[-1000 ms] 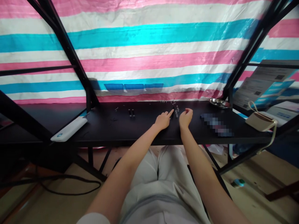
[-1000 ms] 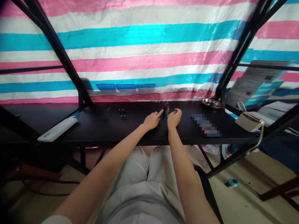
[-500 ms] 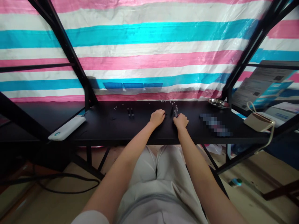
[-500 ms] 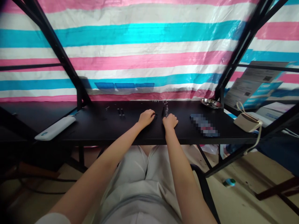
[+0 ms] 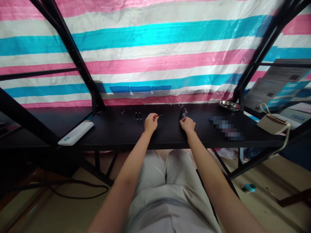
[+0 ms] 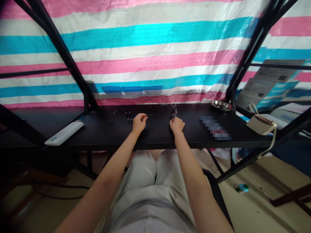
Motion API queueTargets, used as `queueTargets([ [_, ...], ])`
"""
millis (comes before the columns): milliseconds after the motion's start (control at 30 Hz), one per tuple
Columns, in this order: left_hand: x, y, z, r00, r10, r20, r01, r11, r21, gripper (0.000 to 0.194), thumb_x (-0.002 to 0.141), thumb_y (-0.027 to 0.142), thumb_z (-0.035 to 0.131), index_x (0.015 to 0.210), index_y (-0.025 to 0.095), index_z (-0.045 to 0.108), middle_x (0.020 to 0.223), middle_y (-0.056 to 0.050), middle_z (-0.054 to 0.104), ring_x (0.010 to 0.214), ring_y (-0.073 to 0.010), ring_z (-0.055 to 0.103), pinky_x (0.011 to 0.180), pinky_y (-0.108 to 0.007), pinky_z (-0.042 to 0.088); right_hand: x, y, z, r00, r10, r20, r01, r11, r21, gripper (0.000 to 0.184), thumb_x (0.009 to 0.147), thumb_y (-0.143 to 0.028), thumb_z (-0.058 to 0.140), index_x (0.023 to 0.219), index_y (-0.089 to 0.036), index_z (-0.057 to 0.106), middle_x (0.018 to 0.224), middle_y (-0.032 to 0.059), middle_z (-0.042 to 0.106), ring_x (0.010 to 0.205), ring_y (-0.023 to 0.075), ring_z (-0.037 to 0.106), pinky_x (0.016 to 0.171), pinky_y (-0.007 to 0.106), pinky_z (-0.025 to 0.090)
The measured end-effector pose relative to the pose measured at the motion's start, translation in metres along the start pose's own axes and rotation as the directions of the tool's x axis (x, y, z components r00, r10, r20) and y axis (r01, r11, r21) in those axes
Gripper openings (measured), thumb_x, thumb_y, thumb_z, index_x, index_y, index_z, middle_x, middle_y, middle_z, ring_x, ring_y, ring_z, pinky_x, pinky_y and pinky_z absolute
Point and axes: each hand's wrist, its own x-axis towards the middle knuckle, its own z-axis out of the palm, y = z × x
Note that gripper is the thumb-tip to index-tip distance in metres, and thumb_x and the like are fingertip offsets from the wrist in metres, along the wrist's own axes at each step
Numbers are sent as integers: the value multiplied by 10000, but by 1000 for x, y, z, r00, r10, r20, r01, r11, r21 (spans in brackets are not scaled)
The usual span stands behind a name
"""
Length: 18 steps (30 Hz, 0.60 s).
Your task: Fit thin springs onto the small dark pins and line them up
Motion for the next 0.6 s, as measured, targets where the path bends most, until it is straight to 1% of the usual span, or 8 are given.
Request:
queueTargets([
  [67,1,-2,-2,1000,-26,-18,26,1000,-10,95,832,200,511,885,170,585,889,-42,611,733,-120,560,751,-248,457,-4,-5,2,984,-169,51,168,985,25,145,792,-299,539,814,-198,641,852,57,646,828,199,571,734,310,384],
  [100,1,-4,-2,999,-30,-23,30,999,-18,93,832,197,510,883,170,583,893,-44,610,742,-121,563,754,-248,458,-6,-9,3,960,-275,59,274,961,30,137,794,-296,541,811,-198,635,840,49,640,812,186,564,713,290,381],
  [167,1,-6,-2,1000,-12,-28,11,999,-43,88,827,187,510,876,167,581,884,-43,607,744,-120,562,749,-246,457,-10,-17,6,888,-459,43,459,888,8,126,802,-280,536,802,-191,624,831,51,627,809,179,547,694,274,370],
  [233,1,-7,-1,1000,18,-25,-20,997,-68,79,820,176,512,865,166,577,863,-37,601,736,-119,557,734,-243,456,-14,-26,8,832,-555,7,554,831,-50,126,815,-259,518,798,-178,613,833,70,617,825,190,533,699,281,356],
  [300,0,-7,1,999,39,-19,-40,995,-89,70,815,168,515,855,168,572,845,-31,595,729,-118,551,719,-240,454,-16,-32,10,804,-594,-18,589,801,-112,133,828,-239,495,809,-163,602,849,91,611,842,204,524,707,294,339],
  [367,0,-8,2,998,54,-21,-56,992,-114,61,809,159,519,845,167,567,827,-27,590,720,-118,547,707,-240,453,-17,-36,11,790,-612,-24,600,781,-174,136,836,-227,479,821,-153,592,871,106,608,859,215,517,714,304,320],
  [467,0,-8,4,994,97,-48,-104,981,-164,44,796,146,534,824,161,565,798,-24,581,700,-120,538,688,-242,449,-17,-37,13,785,-620,-17,596,762,-255,134,838,-222,471,829,-149,582,892,108,608,863,215,511,710,308,295],
  [600,-1,-5,3,989,137,-58,-146,967,-209,39,788,131,540,803,158,564,768,-17,569,672,-115,526,664,-239,441,-18,-36,14,780,-625,-7,594,745,-303,127,831,-224,478,828,-147,579,890,102,612,843,210,507,691,310,274],
])
